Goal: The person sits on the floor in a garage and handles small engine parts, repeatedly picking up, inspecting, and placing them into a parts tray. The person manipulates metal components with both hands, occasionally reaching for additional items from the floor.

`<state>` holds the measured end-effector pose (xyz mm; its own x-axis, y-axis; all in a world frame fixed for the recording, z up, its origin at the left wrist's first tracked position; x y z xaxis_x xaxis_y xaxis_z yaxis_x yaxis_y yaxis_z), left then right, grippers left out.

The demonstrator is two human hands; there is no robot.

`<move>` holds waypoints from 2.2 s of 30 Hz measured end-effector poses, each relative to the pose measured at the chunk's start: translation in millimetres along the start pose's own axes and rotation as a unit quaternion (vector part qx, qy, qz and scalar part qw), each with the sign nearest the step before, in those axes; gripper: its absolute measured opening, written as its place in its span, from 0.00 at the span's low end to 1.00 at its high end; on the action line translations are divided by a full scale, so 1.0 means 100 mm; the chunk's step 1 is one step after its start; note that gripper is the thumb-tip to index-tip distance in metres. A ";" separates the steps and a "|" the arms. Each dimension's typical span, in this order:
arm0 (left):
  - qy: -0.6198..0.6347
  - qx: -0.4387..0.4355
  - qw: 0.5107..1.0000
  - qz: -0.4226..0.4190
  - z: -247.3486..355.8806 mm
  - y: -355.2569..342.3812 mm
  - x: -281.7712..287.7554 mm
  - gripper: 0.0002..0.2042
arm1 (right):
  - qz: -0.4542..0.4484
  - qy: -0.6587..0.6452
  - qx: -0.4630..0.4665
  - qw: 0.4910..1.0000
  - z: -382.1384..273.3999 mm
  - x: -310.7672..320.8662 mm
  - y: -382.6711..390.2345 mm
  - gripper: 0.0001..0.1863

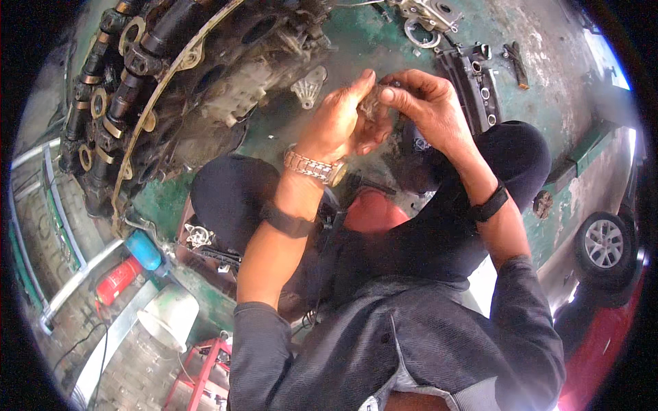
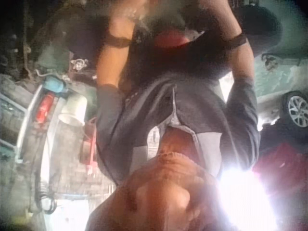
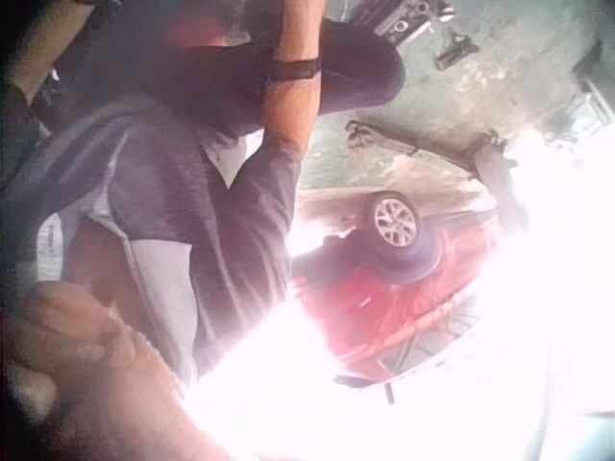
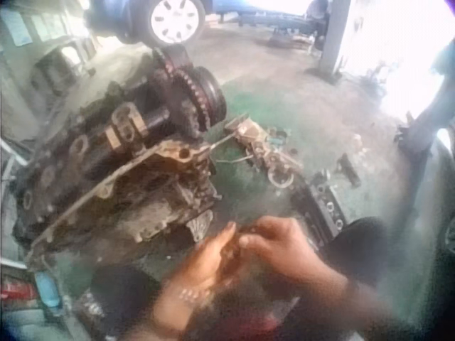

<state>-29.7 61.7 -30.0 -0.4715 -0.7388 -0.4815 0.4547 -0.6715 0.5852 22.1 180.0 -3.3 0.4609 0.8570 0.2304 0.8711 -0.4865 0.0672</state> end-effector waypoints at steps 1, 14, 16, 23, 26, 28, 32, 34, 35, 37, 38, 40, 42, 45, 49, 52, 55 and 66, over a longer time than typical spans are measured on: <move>0.017 0.003 1.000 -0.005 -0.01 -0.02 -0.01 0.23 | 0.000 -0.001 0.003 1.000 0.00 -0.02 -0.01 0.18; 0.015 -0.052 0.999 -0.007 0.04 -0.01 0.01 0.18 | 0.051 0.023 0.005 0.998 0.06 0.01 -0.04 0.17; 0.089 0.062 0.994 -0.020 -0.05 -0.07 0.01 0.18 | 0.045 0.021 -0.021 0.999 0.08 0.01 -0.04 0.17; 0.133 0.101 0.984 -0.062 -0.06 -0.06 0.01 0.21 | 0.036 -0.003 -0.053 0.998 0.06 0.00 -0.03 0.13; 0.135 0.105 0.984 -0.049 -0.03 -0.06 0.01 0.22 | 0.047 0.041 -0.010 0.998 0.02 0.02 -0.03 0.16; 0.131 0.111 0.985 -0.029 -0.03 -0.04 0.00 0.22 | 0.051 0.054 -0.003 0.997 0.03 0.03 -0.04 0.16; 0.128 0.115 0.985 0.018 -0.04 -0.02 0.01 0.17 | 0.081 0.094 0.068 0.990 -0.04 0.05 -0.05 0.15; 0.114 0.102 0.988 0.023 -0.03 -0.04 0.03 0.17 | 0.071 0.061 0.066 0.993 -0.03 0.06 -0.04 0.15; 0.110 0.091 0.990 0.018 -0.03 -0.06 0.04 0.18 | 0.065 0.051 0.054 0.995 -0.01 0.05 -0.03 0.16; 0.092 0.055 0.994 0.027 -0.04 -0.08 0.08 0.16 | 0.080 0.053 0.073 0.993 -0.04 0.07 -0.03 0.17; 0.073 0.026 0.996 0.041 -0.05 -0.09 0.09 0.16 | 0.089 0.058 0.093 0.990 -0.06 0.07 -0.03 0.18; 0.078 0.023 0.995 0.061 -0.06 -0.10 0.14 0.16 | 0.094 0.060 0.075 0.991 -0.04 0.07 -0.04 0.19; 0.109 0.026 0.994 0.001 -0.02 -0.09 0.09 0.17 | 0.096 0.066 0.071 0.991 -0.05 0.08 -0.05 0.19; 0.122 0.048 0.991 -0.007 -0.01 -0.07 0.07 0.17 | 0.101 0.062 0.057 0.991 -0.07 0.11 -0.04 0.19; 0.061 0.022 0.996 0.065 0.00 -0.07 0.08 0.17 | 0.097 -0.043 -0.016 0.994 -0.05 0.18 -0.06 0.19; -0.003 0.001 0.997 0.078 0.00 -0.05 0.04 0.18 | 0.067 -0.104 -0.066 0.990 -0.03 0.17 -0.05 0.18; -0.034 -0.018 0.998 0.047 0.05 -0.01 -0.01 0.24 | 0.048 -0.100 -0.090 0.990 0.00 0.14 -0.07 0.16; -0.036 -0.086 0.993 -0.066 0.17 0.12 -0.16 0.18 | 0.050 -0.055 -0.076 0.994 0.05 0.10 -0.06 0.13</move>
<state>-29.2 66.6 -3.7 -0.5861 -0.6419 -0.4944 0.5047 -0.7666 0.3970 21.8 192.2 -6.3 0.5670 0.8124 0.1363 0.7883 -0.5831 0.1963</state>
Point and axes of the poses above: each hand's wrist, its own y-axis away from the middle knuckle, its own x-axis out of the back of the hand, z = x × y, the point moved 6 cm from there along -y, towards the middle knuckle, and after that the axes turned 9 degrees about z, right-handed, at the moved point
